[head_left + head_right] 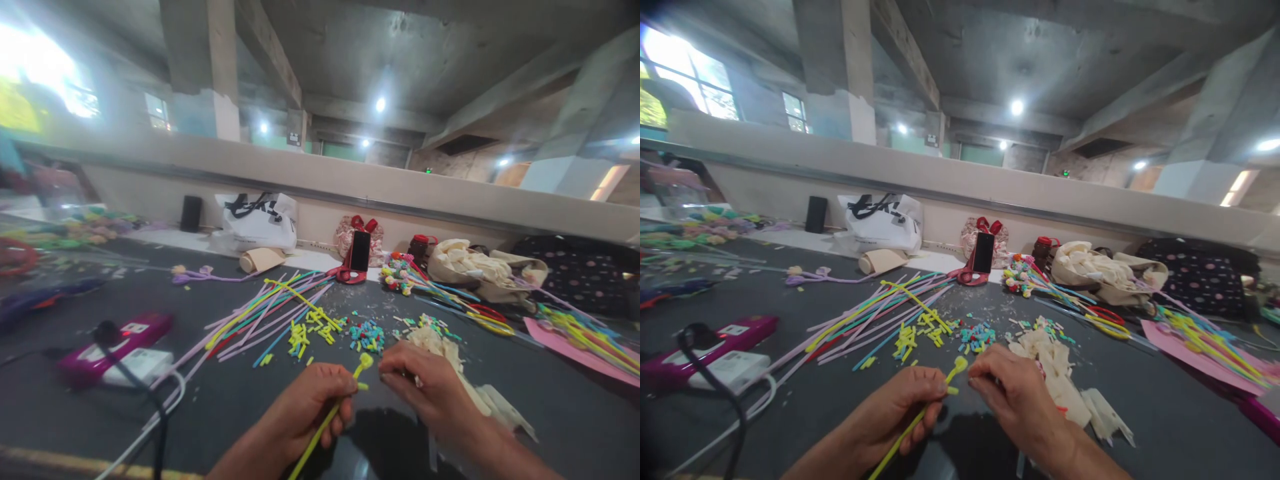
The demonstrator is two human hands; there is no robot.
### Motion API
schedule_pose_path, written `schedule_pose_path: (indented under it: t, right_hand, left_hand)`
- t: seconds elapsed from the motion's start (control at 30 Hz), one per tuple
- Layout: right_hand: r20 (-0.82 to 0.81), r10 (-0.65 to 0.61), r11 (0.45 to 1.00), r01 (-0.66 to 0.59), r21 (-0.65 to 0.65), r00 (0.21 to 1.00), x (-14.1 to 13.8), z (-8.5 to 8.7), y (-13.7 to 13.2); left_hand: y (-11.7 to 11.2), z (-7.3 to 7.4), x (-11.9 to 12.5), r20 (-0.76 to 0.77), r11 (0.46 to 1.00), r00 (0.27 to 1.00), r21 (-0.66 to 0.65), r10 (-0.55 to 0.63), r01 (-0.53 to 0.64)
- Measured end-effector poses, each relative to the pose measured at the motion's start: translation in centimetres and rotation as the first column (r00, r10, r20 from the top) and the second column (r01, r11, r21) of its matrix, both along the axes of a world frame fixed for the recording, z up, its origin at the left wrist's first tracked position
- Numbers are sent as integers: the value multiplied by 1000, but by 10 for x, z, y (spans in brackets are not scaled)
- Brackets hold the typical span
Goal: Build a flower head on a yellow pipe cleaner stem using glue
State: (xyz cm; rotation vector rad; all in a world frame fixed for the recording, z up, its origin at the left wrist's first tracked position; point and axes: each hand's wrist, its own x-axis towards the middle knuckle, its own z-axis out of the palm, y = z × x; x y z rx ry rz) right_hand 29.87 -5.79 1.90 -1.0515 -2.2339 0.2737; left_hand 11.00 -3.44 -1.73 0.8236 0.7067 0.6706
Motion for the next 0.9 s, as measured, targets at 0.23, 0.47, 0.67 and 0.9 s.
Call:
schedule_pose_path:
  t: [0.23, 0.47, 0.67, 0.9]
  right_hand:
    - [11, 30, 998, -30, 50, 999, -20, -18, 1]
    - [169, -25, 992, 3, 128, 985, -9, -11, -2]
    - [214, 39, 992, -64, 113, 976, 12, 10, 4]
    - [368, 61, 990, -102, 93, 928, 9, 12, 6]
  left_hand:
    - [1, -3, -1, 20, 1000, 1000, -8, -22, 22]
    - [-2, -1, 1, -20, 999, 999, 33, -41, 42]
    - [-5, 1, 5, -124, 993, 988, 58, -94, 102]
    - [-4, 4, 7, -220, 983, 964, 67, -152, 170]
